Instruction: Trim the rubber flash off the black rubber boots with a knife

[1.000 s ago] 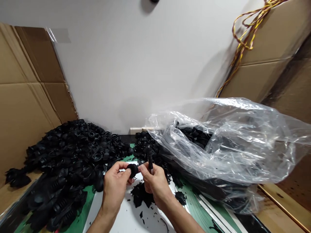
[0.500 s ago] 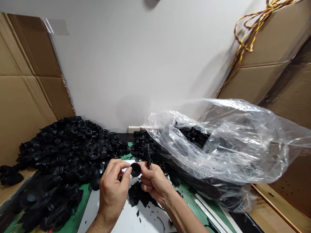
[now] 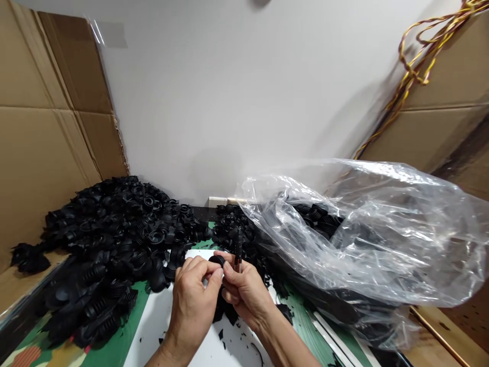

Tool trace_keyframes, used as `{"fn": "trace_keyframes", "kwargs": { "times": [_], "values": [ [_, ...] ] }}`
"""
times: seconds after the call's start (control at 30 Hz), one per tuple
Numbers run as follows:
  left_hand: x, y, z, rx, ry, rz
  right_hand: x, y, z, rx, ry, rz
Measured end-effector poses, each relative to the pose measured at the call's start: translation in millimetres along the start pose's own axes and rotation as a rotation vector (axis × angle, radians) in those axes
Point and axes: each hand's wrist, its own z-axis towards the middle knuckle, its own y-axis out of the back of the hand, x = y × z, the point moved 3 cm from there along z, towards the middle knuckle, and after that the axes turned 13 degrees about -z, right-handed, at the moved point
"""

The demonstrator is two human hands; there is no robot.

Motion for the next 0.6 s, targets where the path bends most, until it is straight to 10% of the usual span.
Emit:
{"fn": "trace_keyframes", "kwargs": {
  "times": [0.6],
  "values": [
    [-8, 1.0, -2, -0.04, -0.186, 0.171, 2, -7, -7, 0.033, 0.06, -0.157]
  ]
}}
